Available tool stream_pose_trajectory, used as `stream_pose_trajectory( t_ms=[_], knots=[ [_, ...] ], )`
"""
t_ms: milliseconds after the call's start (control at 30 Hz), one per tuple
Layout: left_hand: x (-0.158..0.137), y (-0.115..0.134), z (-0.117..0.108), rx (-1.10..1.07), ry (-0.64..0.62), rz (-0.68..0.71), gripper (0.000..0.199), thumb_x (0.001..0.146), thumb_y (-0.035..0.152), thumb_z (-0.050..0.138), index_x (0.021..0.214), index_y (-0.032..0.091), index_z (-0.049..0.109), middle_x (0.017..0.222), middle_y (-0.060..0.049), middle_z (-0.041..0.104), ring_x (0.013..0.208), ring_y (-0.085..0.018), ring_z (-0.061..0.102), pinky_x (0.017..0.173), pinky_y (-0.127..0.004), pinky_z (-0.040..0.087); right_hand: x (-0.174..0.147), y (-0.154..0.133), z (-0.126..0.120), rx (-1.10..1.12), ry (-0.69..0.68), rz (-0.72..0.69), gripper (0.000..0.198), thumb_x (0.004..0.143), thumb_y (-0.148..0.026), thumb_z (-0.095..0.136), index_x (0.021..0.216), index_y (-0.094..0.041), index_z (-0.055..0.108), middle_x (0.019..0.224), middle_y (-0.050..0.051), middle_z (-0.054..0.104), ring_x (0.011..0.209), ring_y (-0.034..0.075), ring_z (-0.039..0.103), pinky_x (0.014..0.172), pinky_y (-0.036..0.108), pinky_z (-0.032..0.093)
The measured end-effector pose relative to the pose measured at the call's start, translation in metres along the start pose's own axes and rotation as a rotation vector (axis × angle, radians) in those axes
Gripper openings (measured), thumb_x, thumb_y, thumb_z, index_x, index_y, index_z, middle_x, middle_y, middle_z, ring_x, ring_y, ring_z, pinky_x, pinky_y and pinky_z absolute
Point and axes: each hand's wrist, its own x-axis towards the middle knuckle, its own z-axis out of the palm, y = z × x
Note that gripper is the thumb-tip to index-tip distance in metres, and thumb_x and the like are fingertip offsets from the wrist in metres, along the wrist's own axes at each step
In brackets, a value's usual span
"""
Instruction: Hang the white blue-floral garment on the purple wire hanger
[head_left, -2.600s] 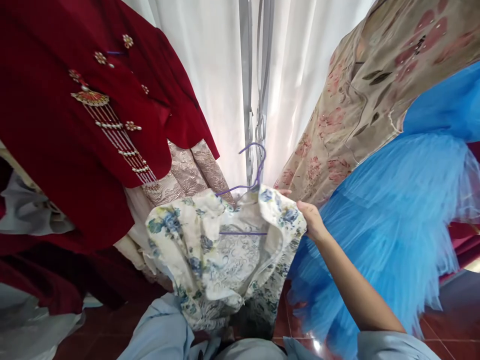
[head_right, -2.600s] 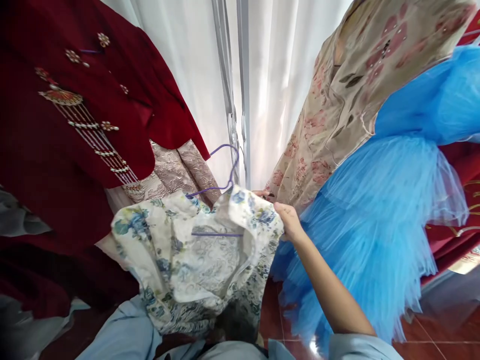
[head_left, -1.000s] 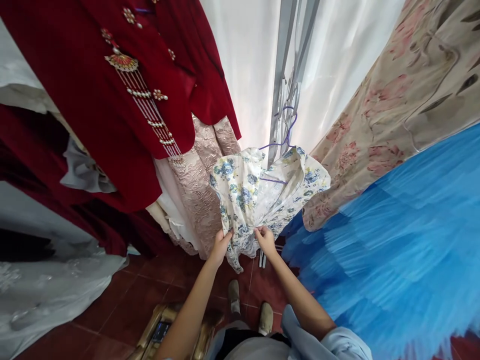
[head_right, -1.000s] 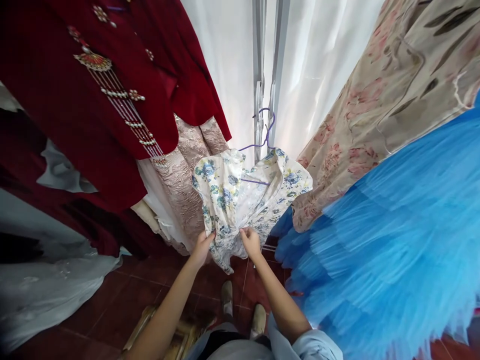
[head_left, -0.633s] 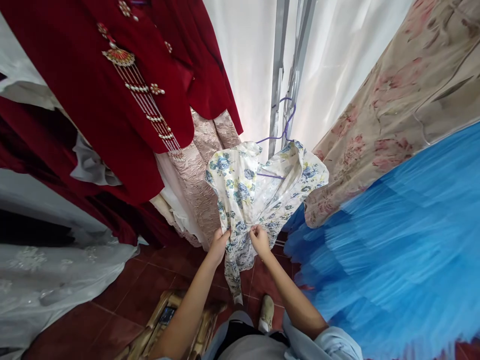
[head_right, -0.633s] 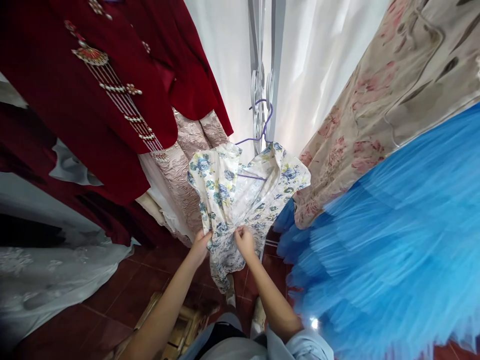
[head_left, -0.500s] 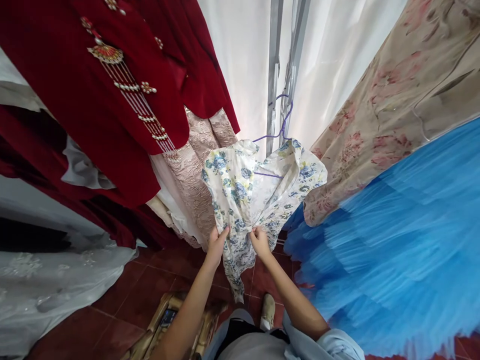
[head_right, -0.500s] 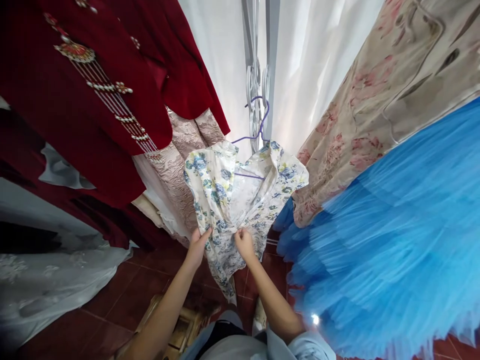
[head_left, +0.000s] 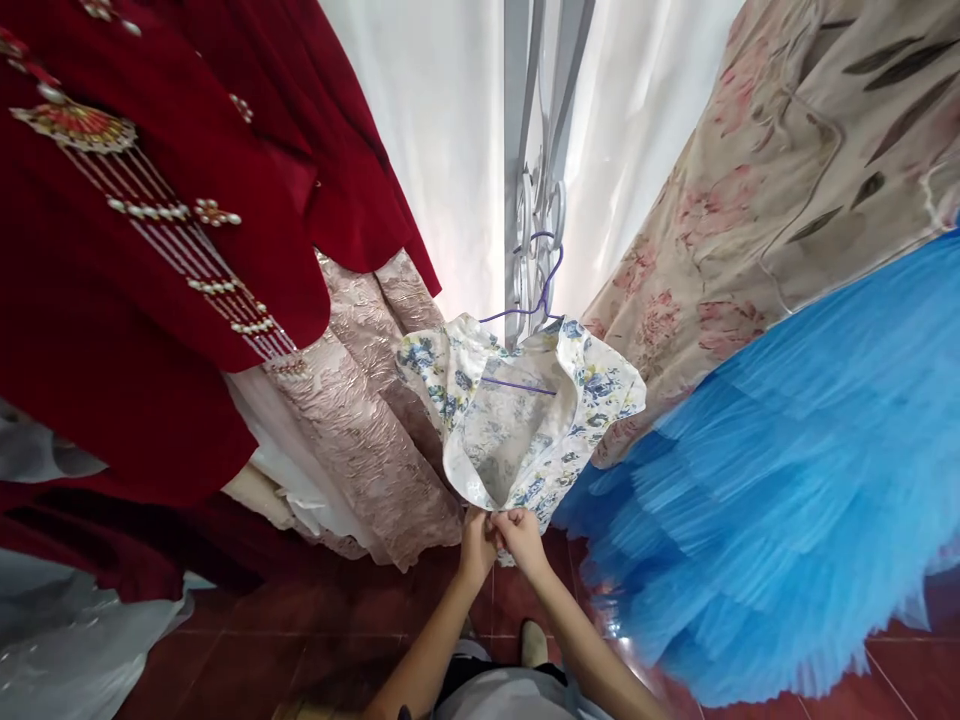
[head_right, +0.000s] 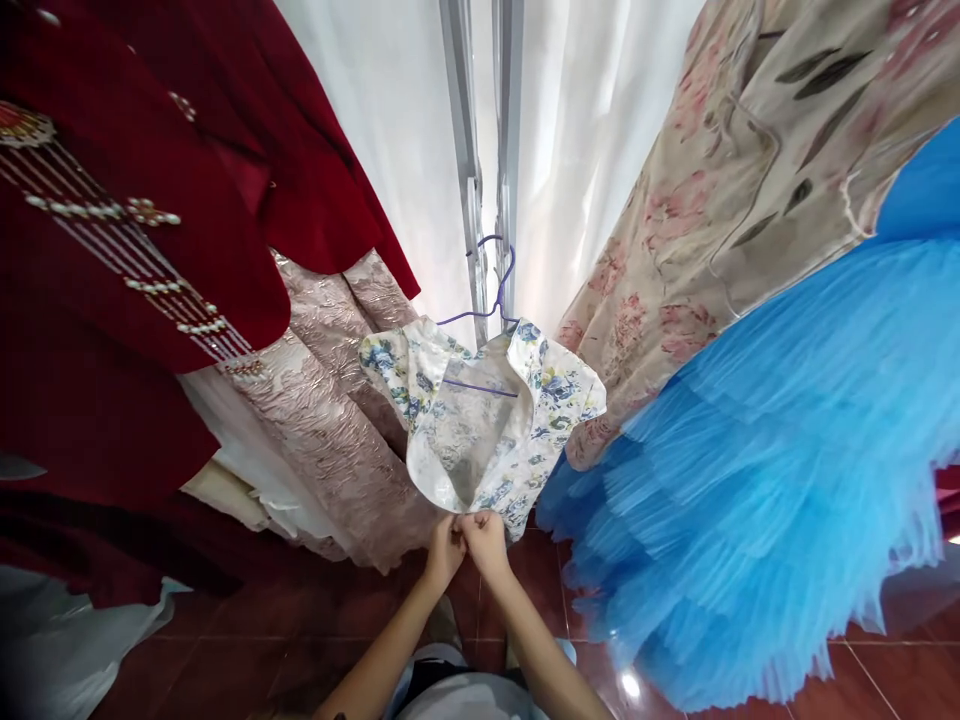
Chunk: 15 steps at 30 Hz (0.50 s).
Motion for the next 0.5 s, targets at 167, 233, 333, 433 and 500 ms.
stream_pose_trajectory(
  t_ms=[167,233,333,433,500],
  knots=[
    [0.007,-0.01,-0.005,0.08,-0.063,0.103,0.02,0.082,0.036,0.057,0.068,0.021,0.059,0.074,-0.008,0.066,0.076,-0.025,0.061,0.074,-0.035,0.045,0.023,-0.076,0.008,0.11,0.185,-0.131,0.033,0.074,-0.038,0.061,0.047,-0.02,0.053,0.04,-0.002,0.047,0.04,0.01,0.035,0.045,0.025,0.026],
    [0.007,-0.014,-0.004,0.152,-0.07,0.12,0.029,0.083,0.041,0.057,0.062,0.021,0.055,0.07,-0.008,0.064,0.074,-0.024,0.06,0.073,-0.035,0.044,0.033,-0.122,0.01,0.162,0.225,-0.207,0.035,0.075,-0.04,0.062,0.048,-0.02,0.053,0.039,-0.003,0.046,0.039,0.008,0.032,0.044,0.024,0.023],
    [0.012,-0.015,0.003,0.219,-0.137,0.152,0.033,0.083,0.042,0.058,0.058,0.021,0.053,0.067,-0.008,0.063,0.072,-0.023,0.058,0.073,-0.034,0.043,0.045,-0.192,0.009,0.217,0.229,-0.359,0.035,0.075,-0.043,0.066,0.052,-0.019,0.056,0.042,-0.003,0.049,0.04,0.008,0.031,0.042,0.024,0.021],
    [0.02,-0.007,0.013,0.259,-0.256,0.186,0.032,0.084,0.039,0.056,0.058,0.02,0.055,0.069,-0.009,0.064,0.072,-0.022,0.058,0.072,-0.034,0.042,0.05,-0.245,0.006,0.226,0.228,-0.454,0.029,0.072,-0.043,0.069,0.058,-0.018,0.062,0.042,-0.005,0.048,0.04,0.007,0.029,0.042,0.023,0.021],
    [0.022,-0.002,0.02,0.278,-0.312,0.196,0.031,0.083,0.038,0.057,0.058,0.02,0.056,0.069,-0.009,0.065,0.07,-0.021,0.058,0.071,-0.033,0.042,0.051,-0.268,0.005,0.241,0.247,-0.502,0.027,0.071,-0.043,0.07,0.062,-0.018,0.064,0.043,-0.005,0.048,0.04,0.007,0.029,0.041,0.023,0.021]
  ],
)
